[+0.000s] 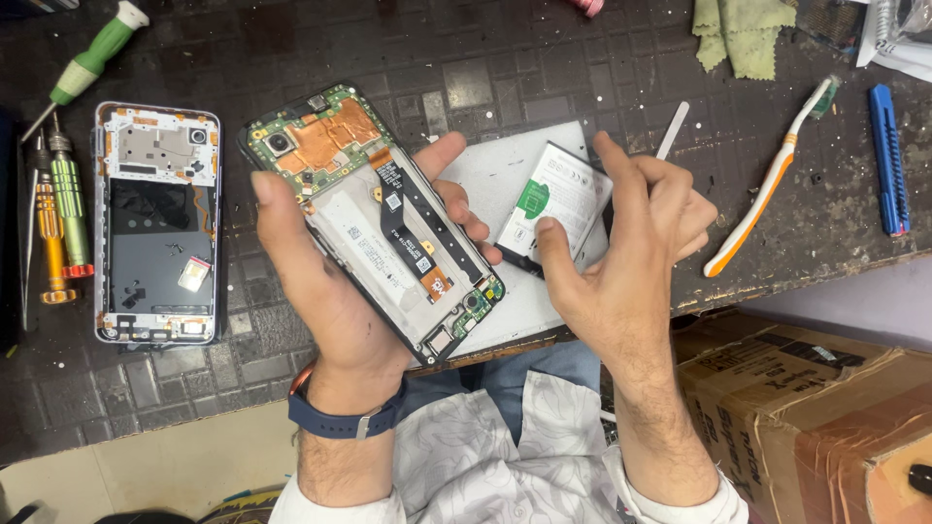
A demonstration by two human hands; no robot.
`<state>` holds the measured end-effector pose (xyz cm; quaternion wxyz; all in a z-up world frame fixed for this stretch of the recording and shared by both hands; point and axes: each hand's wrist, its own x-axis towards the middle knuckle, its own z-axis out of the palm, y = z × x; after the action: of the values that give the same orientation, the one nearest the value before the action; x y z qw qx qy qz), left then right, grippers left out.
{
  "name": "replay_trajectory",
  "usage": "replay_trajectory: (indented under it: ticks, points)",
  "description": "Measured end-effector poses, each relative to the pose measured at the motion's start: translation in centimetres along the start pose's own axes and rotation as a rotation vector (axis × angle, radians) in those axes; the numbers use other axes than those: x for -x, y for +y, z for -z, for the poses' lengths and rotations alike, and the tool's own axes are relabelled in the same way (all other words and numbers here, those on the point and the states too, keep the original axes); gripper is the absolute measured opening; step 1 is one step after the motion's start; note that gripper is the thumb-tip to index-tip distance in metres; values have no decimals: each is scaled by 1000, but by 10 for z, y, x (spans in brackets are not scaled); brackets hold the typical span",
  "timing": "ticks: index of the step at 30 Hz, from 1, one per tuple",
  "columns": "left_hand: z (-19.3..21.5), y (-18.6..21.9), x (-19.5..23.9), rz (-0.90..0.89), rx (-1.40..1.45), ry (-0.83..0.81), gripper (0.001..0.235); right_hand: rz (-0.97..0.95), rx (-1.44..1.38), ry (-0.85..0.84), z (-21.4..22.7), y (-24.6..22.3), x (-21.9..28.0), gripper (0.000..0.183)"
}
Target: The person replaces a smartphone battery by disconnecting the old battery, removing it, and installing a new one. They then reattach the phone frame and press the edges to secure the assembly.
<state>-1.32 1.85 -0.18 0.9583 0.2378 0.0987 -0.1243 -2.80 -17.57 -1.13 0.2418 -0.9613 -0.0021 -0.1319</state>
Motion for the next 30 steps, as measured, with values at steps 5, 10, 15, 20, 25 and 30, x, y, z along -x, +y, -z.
replay_trajectory:
  ticks: [5, 10, 15, 20, 25, 30]
  points:
    - [4, -3, -1, -16, -54, 52, 126, -30, -52, -26, 3, -1, 0, 62]
    - [-1, -2, -3, -24, -140, 32, 117, -13, -186, 40, 4, 8, 6, 53]
    - [-7, 0, -2, -11, -78, 8, 96, -72, -570, 132, -3, 30, 18, 34]
    - [-5, 1, -1, -79, -189, -72, 97, -91, -1085, 459, -13, 44, 24, 28]
    - [-8, 1, 0, -83, -266, -53, 90, -116, -1253, 569, -3, 35, 18, 40]
    - [-9, 1, 0, -83, -274, -27, 85, -72, -1212, 565, 0, 27, 14, 47]
